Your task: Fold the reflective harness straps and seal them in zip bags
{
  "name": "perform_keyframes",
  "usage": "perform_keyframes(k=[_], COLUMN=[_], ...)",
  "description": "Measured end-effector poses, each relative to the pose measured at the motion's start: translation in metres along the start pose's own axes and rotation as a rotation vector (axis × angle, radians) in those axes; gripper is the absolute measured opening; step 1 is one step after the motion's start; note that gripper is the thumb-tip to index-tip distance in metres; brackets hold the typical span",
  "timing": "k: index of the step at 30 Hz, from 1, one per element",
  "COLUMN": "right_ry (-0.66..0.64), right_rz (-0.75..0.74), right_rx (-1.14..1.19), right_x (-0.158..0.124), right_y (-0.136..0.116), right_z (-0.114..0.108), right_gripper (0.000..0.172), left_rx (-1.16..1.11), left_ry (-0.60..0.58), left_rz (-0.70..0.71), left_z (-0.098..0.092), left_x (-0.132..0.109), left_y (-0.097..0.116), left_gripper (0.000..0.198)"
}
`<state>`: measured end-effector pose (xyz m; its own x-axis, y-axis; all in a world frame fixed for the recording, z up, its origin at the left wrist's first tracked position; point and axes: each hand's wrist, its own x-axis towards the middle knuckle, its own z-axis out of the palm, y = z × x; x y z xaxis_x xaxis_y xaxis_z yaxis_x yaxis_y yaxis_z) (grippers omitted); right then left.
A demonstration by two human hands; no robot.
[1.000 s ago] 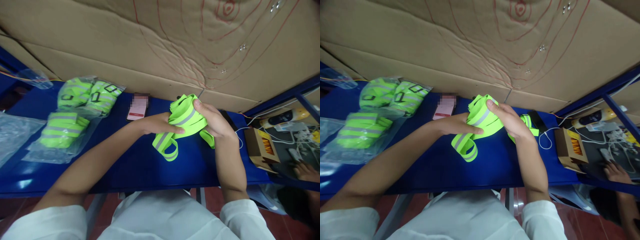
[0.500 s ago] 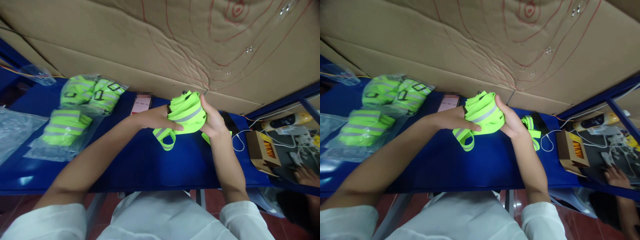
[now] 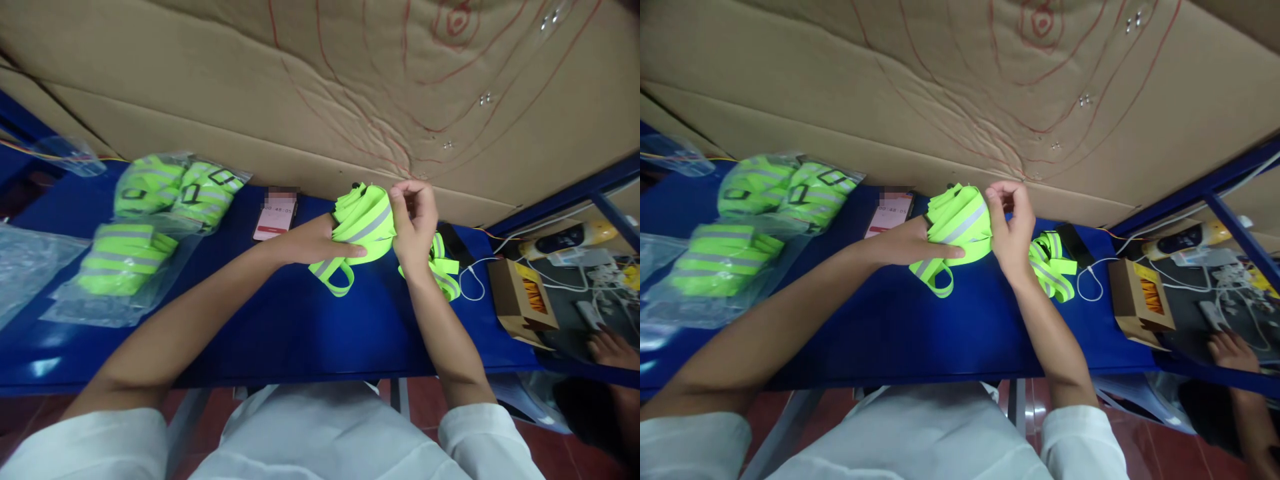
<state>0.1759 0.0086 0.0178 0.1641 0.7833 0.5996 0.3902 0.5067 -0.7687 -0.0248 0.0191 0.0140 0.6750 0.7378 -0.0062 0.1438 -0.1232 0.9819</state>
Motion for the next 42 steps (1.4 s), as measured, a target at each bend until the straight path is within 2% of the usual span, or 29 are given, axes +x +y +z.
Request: perform_keyframes(k=[3, 6, 8, 10, 14, 16, 18, 22, 29, 32, 37, 39, 42], right_ry=[-0.104, -0.180, -0.198, -0.255, -0.552, -0.632, -0.587, -0.380, -0.366, -0.390, -0.443, -0.460, -0.494], right_rz=[-0.208, -0.229, -0.140, 0.028, 0.453, 0.533, 0.480, 0.245, 0.123, 0.162, 0.367, 0.405, 0.476], right_rx=[-0.157, -0.128, -0.012, 0.120, 0.302, 0.349, 0.326, 0.154, 0.118, 0.121, 0.209, 0.254, 0.305], right_x=[-0.002, -0.001, 0.002, 0.005, 0.009, 0.010, 0.011, 0.015, 0.015, 0.015, 0.016, 0.016, 0.013], right_y=[-0.008, -0.012, -0.011, -0.011, -0.020, -0.025, -0.028, -0.023, -0.014, -0.017, -0.027, -0.030, -0.030], right_z=[-0.005, -0.005, -0.003, -0.004, -0.018, -0.026, -0.032, -0.035, -0.029, -0.030, -0.042, -0.043, -0.037], right_gripper=[0.035, 0.041, 0.047, 0.051, 0.062, 0.062, 0.057, 0.049, 0.048, 0.049, 0.041, 0.039, 0.040], left_rx=[-0.010, -0.049, -0.084, -0.099, -0.093, -0.112, -0.135, -0.195, -0.158, -0.132, 0.005, 0.065, 0.048], left_ry=[0.067, 0.090, 0.093, 0.076, -0.008, -0.037, -0.062, -0.144, -0.166, -0.127, 0.073, 0.074, 0.005], left_rz=[-0.054, -0.083, -0.084, -0.073, -0.024, -0.013, -0.064, -0.221, -0.171, -0.144, -0.132, -0.118, -0.120], left_z=[-0.001, -0.003, -0.004, -0.004, -0.002, -0.001, -0.002, -0.006, -0.005, -0.007, -0.022, -0.025, -0.024], left_x=[0.001, 0.000, -0.001, -0.002, -0.003, -0.004, -0.004, -0.006, -0.011, -0.013, -0.008, -0.003, 0.001], left_y=[-0.002, -0.004, -0.003, -0.001, 0.005, 0.007, 0.008, 0.010, 0.022, 0.026, 0.018, 0.011, 0.004], left_gripper=[0.066, 0.064, 0.065, 0.066, 0.070, 0.070, 0.064, 0.056, 0.049, 0.042, 0.035, 0.034, 0.034])
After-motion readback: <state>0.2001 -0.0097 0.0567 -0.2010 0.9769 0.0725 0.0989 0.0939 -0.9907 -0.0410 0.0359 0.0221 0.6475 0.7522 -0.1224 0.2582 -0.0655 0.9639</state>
